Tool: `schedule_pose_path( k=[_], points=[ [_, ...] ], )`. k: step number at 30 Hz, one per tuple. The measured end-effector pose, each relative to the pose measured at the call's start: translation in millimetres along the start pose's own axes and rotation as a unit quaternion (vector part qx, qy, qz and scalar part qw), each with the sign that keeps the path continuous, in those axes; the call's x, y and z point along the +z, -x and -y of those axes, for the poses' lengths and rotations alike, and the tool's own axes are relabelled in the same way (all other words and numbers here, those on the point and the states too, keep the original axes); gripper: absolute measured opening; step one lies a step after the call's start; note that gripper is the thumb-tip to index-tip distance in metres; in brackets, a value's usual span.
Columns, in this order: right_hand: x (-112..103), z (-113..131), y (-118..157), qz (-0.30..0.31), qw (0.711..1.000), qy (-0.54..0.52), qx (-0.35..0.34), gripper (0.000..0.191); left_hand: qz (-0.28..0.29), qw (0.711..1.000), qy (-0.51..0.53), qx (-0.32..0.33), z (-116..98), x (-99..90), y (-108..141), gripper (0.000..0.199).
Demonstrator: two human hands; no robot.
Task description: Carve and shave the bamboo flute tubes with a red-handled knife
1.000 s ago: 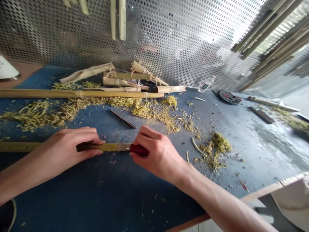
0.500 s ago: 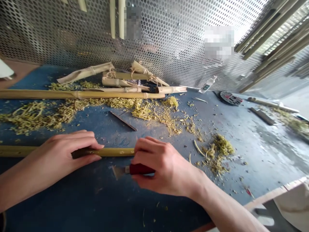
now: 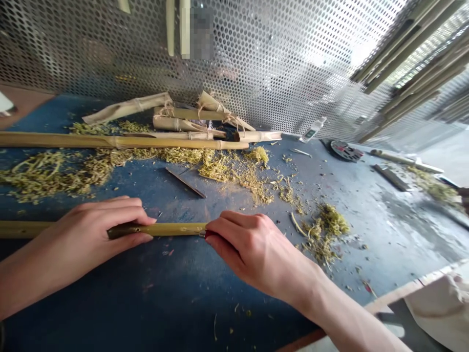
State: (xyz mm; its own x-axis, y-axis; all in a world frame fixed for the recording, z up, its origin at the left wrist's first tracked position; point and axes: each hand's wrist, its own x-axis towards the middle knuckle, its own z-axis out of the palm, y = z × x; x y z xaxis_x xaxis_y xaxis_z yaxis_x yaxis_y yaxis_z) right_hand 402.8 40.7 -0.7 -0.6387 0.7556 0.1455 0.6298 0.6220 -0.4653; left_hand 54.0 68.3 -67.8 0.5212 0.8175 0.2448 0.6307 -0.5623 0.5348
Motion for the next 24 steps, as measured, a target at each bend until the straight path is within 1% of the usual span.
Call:
schedule_pose_path(
  k=[4, 8, 10, 12, 14, 15, 16, 18, 20, 22, 24],
  points=[
    [-1.7, 15.2, -5.8, 0.015, 0.997, 0.07, 0.013, 0.027, 0.019, 0.999, 0.022, -0.027, -1.4, -0.6, -3.1, 0.023],
    [7.0, 43.1, -7.4, 0.018, 0.984, 0.171, 0.038, 0.028, 0.04, 0.997, 0.031, -0.06, -9.1, -5.1, -9.4, 0.026],
    [11.3, 56.1, -7.4, 0.012, 0.972, 0.231, 0.029, 0.027, 0.046, 0.996, 0.035, -0.071, -11.6, -6.3, -11.0, 0.028],
    [10.2, 62.6, -10.0, 0.026, 0.959, 0.28, 0.007, 0.029, 0.044, 0.996, 0.039, -0.067, -12.3, -5.8, -11.2, 0.03],
    [1.2, 60.1, -17.3, 0.067, 0.952, 0.297, -0.017, 0.03, 0.037, 0.997, 0.043, -0.054, -11.7, -4.4, -10.8, 0.029],
    [-5.9, 55.8, -22.6, 0.099, 0.952, 0.289, -0.032, 0.028, 0.034, 0.997, 0.046, -0.047, -11.2, -3.6, -10.6, 0.028],
    [-14.1, 50.2, -29.0, 0.127, 0.953, 0.272, -0.044, 0.022, 0.031, 0.997, 0.049, -0.044, -10.8, -3.0, -10.5, 0.028],
    [-31.6, 38.4, -43.8, 0.157, 0.952, 0.255, -0.068, 0.01, 0.034, 0.997, 0.054, -0.047, -10.2, -2.3, -10.8, 0.027],
    [-46.4, 30.7, -59.9, 0.184, 0.947, 0.246, -0.097, 0.006, 0.04, 0.996, 0.056, -0.055, -9.6, -2.1, -11.7, 0.025],
    [-55.8, 29.8, -76.0, 0.201, 0.941, 0.243, -0.121, 0.007, 0.042, 0.996, 0.055, -0.057, -8.6, -1.7, -12.4, 0.022],
    [-59.8, 35.0, -91.2, 0.21, 0.938, 0.237, -0.14, 0.016, 0.04, 0.996, 0.051, -0.054, -7.3, -0.8, -12.7, 0.02]
  ],
)
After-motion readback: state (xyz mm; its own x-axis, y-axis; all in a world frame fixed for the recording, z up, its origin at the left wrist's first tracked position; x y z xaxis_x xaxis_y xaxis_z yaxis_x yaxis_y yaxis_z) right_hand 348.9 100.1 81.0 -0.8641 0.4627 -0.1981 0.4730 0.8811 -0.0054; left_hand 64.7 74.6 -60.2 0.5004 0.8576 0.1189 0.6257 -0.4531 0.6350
